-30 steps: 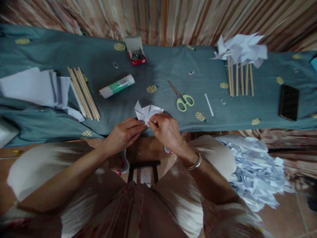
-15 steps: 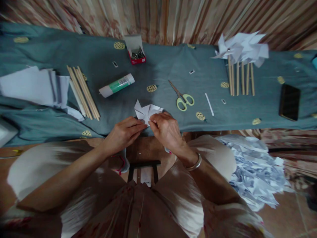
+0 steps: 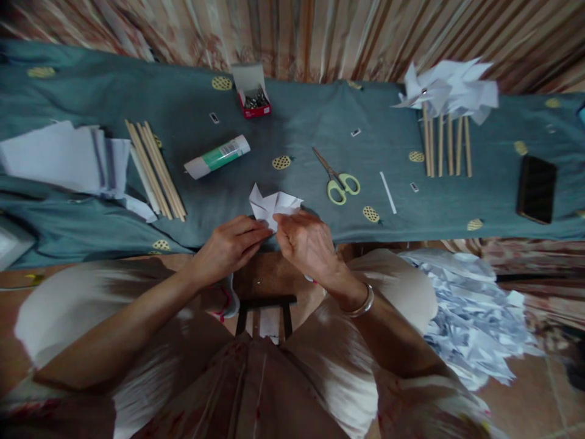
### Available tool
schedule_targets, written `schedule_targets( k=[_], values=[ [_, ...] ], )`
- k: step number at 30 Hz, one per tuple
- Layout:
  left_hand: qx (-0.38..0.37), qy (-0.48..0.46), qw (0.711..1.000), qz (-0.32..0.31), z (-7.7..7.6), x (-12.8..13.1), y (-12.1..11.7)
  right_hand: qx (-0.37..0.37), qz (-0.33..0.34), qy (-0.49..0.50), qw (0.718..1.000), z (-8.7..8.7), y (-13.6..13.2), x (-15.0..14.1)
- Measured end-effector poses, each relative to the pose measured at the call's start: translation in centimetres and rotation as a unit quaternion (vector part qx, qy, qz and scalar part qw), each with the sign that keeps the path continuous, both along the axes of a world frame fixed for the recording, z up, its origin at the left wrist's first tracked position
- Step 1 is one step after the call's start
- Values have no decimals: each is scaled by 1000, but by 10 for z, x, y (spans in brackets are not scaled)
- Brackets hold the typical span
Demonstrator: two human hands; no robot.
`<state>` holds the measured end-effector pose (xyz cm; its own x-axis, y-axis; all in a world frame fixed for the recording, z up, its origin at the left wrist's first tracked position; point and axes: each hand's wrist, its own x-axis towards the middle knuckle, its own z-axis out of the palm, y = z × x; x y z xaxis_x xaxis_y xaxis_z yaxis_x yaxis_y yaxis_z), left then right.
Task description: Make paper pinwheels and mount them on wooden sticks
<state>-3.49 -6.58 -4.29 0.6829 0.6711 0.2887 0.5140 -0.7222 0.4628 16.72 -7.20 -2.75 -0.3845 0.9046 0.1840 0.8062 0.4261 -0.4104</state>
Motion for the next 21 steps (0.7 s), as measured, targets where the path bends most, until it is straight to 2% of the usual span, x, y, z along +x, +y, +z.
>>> schedule_targets(
  k=[8,15,21],
  values=[
    [-5,-9,1000,0,-2,0,0,-9,8,-23,1000,-1,-1,-2],
    [-6,-1,1000,5,0,0,0,-14,36,-63,997,3,-3,-4],
    [17,-7,1000,2,0,0,0,-9,68,-110,992,-1,-6,-7]
  ],
)
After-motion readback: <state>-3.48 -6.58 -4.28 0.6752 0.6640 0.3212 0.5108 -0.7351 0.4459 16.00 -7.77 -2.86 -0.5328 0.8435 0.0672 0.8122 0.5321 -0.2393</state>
